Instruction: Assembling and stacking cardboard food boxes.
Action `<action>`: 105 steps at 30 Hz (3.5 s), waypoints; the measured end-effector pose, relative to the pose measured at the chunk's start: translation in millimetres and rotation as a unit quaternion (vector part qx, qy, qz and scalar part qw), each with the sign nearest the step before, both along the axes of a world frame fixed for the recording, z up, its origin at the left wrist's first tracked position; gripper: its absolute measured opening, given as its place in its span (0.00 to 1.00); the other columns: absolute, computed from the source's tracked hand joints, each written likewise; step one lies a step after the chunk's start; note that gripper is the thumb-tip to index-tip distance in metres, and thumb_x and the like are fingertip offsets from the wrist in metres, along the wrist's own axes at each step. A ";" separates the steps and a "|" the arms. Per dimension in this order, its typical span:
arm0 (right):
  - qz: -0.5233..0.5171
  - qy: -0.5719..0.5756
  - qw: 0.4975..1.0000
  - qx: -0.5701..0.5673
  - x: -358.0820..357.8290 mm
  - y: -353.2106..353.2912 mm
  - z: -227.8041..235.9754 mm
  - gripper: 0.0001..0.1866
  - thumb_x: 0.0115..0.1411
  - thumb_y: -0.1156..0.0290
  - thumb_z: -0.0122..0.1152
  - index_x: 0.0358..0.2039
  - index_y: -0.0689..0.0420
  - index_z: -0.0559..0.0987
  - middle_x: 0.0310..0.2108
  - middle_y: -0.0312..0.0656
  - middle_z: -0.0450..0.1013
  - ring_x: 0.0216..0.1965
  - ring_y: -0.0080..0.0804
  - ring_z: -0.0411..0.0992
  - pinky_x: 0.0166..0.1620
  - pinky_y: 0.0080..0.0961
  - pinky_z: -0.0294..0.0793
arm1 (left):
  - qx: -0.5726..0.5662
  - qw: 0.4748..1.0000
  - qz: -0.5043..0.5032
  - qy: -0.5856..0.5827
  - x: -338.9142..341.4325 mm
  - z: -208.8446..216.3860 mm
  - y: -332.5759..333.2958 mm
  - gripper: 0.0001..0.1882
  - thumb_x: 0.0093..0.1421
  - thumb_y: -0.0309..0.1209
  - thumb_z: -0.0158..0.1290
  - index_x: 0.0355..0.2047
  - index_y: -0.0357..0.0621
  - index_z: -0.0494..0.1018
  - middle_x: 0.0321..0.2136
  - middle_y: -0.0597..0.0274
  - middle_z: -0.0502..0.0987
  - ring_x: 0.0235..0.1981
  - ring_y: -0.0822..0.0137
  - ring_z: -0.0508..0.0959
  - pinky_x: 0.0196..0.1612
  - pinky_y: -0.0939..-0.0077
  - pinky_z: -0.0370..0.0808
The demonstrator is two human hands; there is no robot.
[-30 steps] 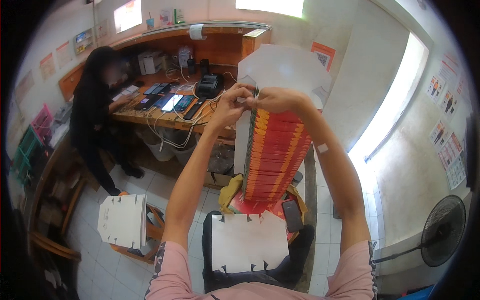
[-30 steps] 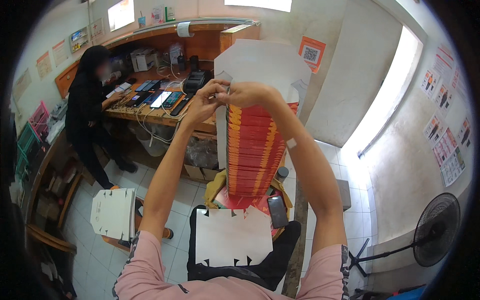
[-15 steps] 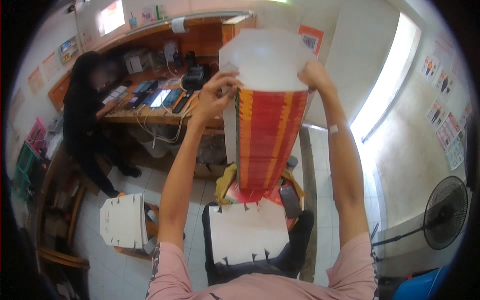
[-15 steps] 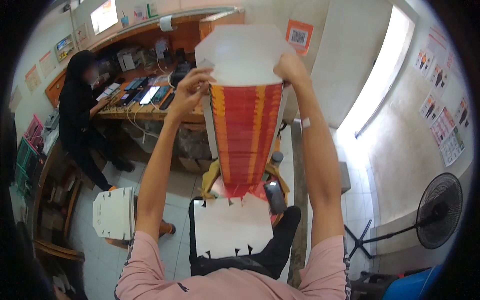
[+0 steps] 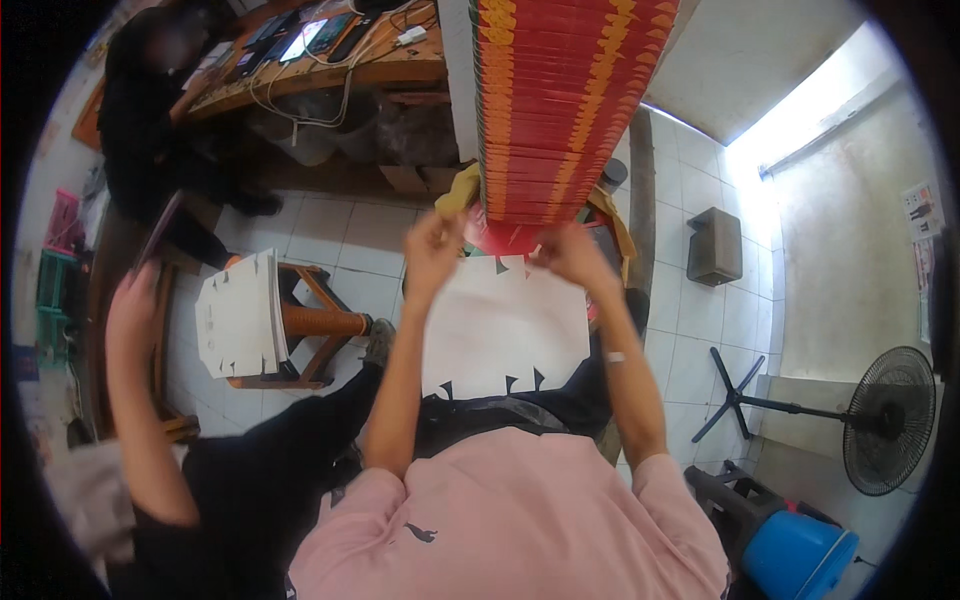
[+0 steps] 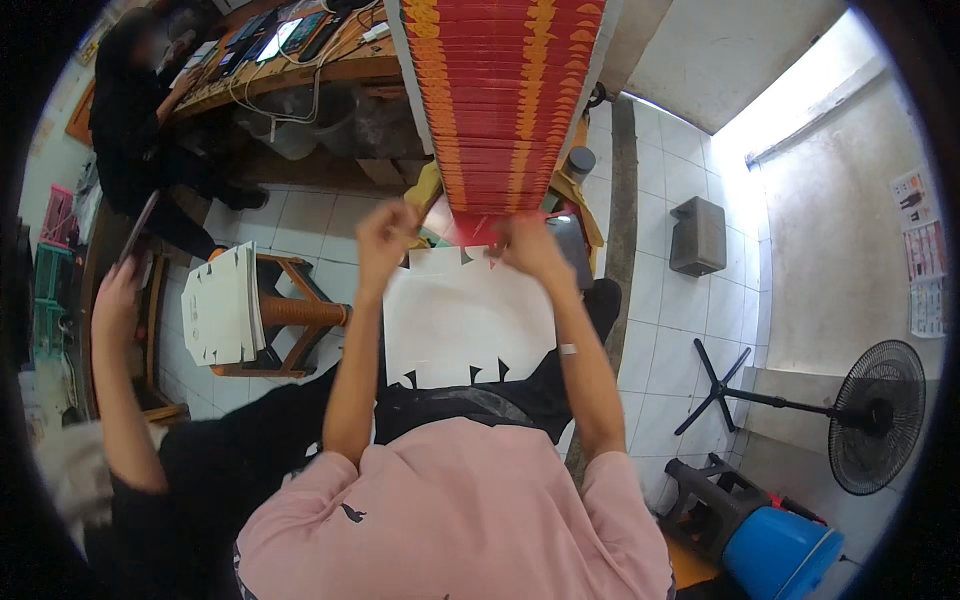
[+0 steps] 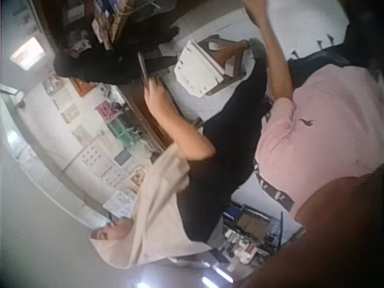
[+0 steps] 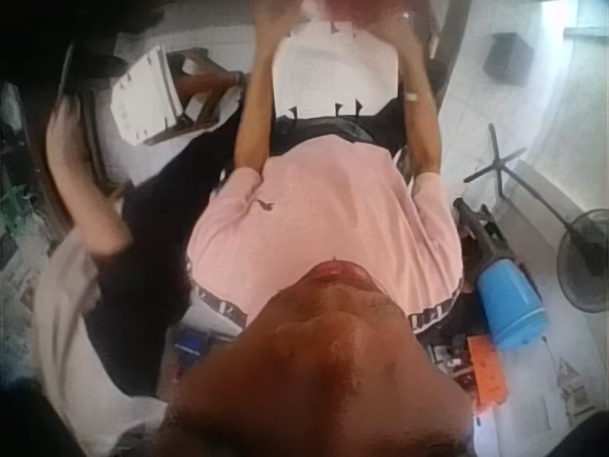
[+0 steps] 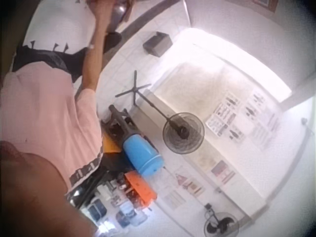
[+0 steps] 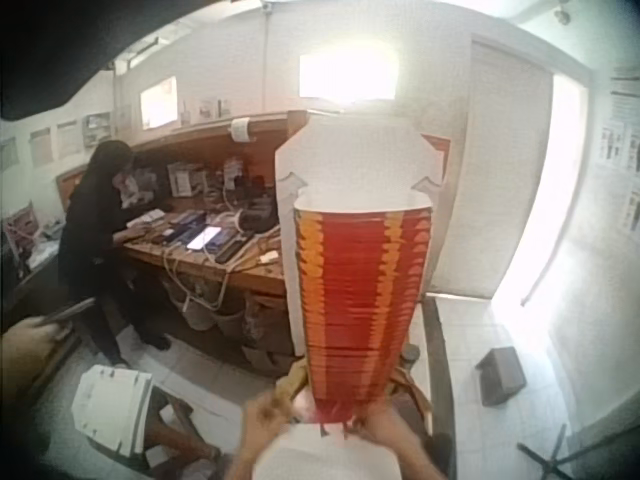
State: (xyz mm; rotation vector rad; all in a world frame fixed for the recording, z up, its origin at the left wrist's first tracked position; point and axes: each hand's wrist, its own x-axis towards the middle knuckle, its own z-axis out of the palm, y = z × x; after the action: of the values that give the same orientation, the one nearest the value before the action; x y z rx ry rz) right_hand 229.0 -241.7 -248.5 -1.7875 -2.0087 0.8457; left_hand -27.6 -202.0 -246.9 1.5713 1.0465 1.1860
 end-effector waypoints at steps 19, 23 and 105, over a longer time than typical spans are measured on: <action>-0.052 -0.026 0.951 0.304 -38.8 -20.0 -136.8 0.05 0.47 0.82 0.62 0.28 0.61 0.78 0.36 0.46 0.74 0.45 0.52 0.72 0.49 0.46 0.74 | -0.085 0.937 -0.169 0.294 -16.4 -136.6 -142.9 0.14 0.56 0.37 0.63 0.41 0.46 0.80 0.34 0.59 0.79 0.37 0.60 0.80 0.42 0.66 0.77; -0.066 -0.042 0.944 0.321 -38.4 -19.8 -139.8 0.05 0.49 0.82 0.61 0.28 0.60 0.79 0.35 0.45 0.74 0.44 0.49 0.72 0.48 0.45 0.74 | -0.089 0.937 -0.170 0.292 -17.5 -133.5 -143.9 0.14 0.56 0.37 0.63 0.41 0.47 0.80 0.35 0.59 0.79 0.37 0.60 0.81 0.44 0.66 0.77; -0.087 0.019 0.991 0.097 -27.0 -10.2 -19.6 0.11 0.54 0.78 0.59 0.37 0.66 0.83 0.28 0.62 0.77 0.35 0.59 0.77 0.44 0.48 0.75 | -0.169 0.976 -0.092 0.103 61.6 -129.3 -112.4 0.15 0.53 0.17 0.62 0.42 0.37 0.75 0.36 0.60 0.79 0.39 0.69 0.79 0.39 0.74 0.81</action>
State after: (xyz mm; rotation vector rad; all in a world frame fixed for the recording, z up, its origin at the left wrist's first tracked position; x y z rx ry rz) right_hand 202.0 -251.9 -268.1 -1.7895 -1.8114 0.6061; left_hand 34.0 -314.3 -376.1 1.5020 1.1407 0.6881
